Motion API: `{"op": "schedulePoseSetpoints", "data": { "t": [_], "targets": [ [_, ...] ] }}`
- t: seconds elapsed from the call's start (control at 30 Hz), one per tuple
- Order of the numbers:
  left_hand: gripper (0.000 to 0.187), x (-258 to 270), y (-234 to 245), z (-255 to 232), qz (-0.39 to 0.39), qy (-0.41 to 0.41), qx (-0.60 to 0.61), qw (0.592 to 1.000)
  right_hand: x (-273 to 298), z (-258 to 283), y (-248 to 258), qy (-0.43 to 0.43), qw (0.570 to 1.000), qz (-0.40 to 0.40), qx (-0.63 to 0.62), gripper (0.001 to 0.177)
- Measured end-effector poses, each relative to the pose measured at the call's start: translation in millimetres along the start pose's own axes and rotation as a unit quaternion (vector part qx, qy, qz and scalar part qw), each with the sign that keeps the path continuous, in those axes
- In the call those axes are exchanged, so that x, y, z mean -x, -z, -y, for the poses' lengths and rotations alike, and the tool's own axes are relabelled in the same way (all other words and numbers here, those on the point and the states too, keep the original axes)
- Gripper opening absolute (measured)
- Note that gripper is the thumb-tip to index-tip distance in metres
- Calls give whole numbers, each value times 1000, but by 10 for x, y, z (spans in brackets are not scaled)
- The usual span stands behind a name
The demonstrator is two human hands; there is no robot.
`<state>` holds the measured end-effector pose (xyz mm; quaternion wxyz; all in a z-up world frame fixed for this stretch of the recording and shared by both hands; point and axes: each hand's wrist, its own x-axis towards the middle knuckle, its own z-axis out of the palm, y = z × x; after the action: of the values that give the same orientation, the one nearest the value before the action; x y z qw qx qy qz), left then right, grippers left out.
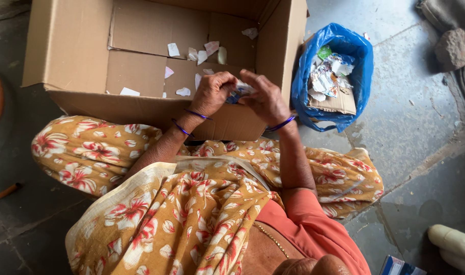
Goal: The person sits on the floor and sorts through a cardboard box filled with small pieces of paper, plastic wrappers, and other debris. They pick up items one by one, inspect them, and place them into a blue plastic bag. The person continues this process until the box is mostly empty, then places the blue bag into the box.
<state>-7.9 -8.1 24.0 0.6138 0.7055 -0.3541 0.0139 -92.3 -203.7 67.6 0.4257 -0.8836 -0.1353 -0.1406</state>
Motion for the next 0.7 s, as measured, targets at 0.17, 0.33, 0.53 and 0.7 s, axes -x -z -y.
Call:
{"op": "schedulePoseSetpoints", "data": {
  "t": [0.17, 0.33, 0.53, 0.7],
  "targets": [
    [19, 15, 13, -60, 32, 97, -3, 995, 10, -78, -87, -67, 996, -49, -23, 18],
    [76, 227, 244, -52, 96, -26, -393, 914, 253, -658, 794, -36, 970, -208, 123, 22],
    [33, 668, 339, 121, 216, 32, -423, 880, 478, -848, 1307, -73, 893, -254, 364, 47],
    [9, 1039, 207, 201, 155, -41, -421, 893, 128, -507, 1001, -39, 931, -260, 255, 34]
  ]
}}
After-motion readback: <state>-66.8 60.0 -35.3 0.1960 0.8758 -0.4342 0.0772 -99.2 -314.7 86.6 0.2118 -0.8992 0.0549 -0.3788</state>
